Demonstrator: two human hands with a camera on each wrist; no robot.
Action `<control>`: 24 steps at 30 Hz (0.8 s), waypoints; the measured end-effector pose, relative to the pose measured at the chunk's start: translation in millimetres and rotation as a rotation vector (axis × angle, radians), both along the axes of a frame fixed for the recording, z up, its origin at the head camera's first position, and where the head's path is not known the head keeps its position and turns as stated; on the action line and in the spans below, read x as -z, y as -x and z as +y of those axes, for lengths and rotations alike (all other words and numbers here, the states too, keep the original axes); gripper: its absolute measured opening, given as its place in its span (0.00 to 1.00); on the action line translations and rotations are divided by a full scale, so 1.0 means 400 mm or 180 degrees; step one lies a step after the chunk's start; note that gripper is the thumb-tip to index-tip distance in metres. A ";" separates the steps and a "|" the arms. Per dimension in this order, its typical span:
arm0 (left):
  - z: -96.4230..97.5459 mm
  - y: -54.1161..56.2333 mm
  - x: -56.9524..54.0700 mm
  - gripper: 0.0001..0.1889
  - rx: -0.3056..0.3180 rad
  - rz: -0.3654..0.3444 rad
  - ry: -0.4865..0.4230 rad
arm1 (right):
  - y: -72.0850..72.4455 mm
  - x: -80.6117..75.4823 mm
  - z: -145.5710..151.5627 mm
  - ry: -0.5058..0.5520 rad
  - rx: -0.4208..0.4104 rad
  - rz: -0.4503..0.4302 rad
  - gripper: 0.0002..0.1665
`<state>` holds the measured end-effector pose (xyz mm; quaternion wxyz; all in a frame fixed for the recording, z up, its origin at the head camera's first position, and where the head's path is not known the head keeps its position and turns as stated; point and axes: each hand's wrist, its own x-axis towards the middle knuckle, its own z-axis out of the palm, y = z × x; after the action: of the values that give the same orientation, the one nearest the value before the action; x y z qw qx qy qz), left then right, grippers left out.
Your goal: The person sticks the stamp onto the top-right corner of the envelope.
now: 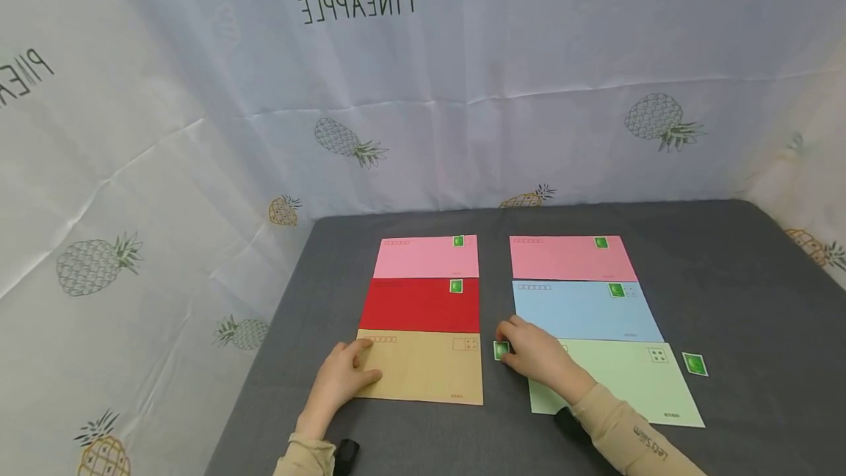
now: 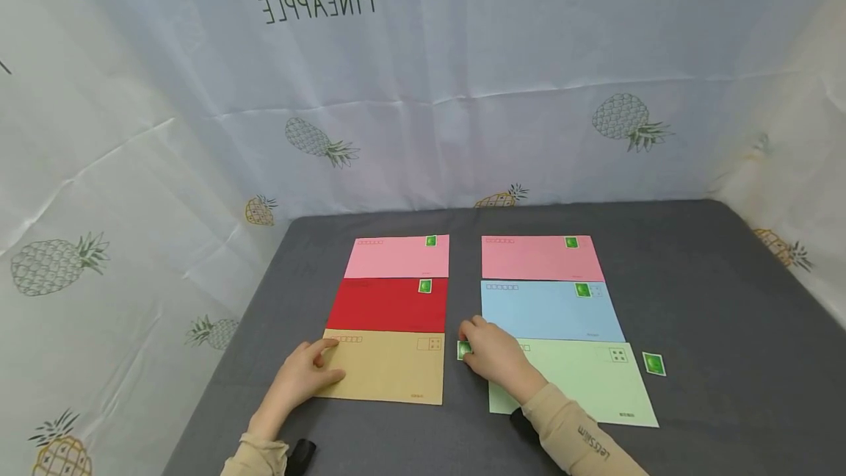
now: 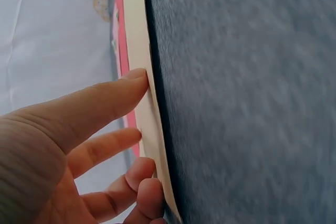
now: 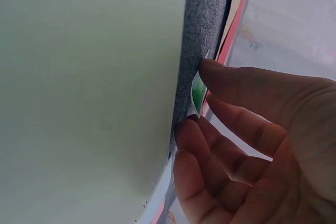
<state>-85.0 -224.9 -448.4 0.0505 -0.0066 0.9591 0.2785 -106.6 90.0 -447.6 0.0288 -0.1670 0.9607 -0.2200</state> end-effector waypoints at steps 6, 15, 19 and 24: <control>-0.020 -0.008 -0.004 0.28 -0.0062 -0.0038 -0.0066 | -0.007 -0.001 0.003 0.0072 -0.0085 0.0197 0.10; -0.024 -0.006 -0.002 0.28 -0.0059 -0.0021 -0.0084 | -0.001 0.003 0.000 0.0075 -0.0037 0.0055 0.09; -0.024 -0.007 -0.002 0.28 -0.0054 -0.0030 -0.0086 | 0.005 -0.001 0.005 0.0076 -0.0136 0.0120 0.10; -0.027 -0.008 -0.001 0.28 -0.0054 -0.0056 -0.0071 | 0.021 -0.021 0.005 0.0303 -0.0255 -0.0127 0.08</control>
<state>-81.9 -235.6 -447.8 0.0566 -0.0167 0.9554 0.2894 -114.8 92.0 -439.1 0.0487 -0.2020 0.9409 -0.2674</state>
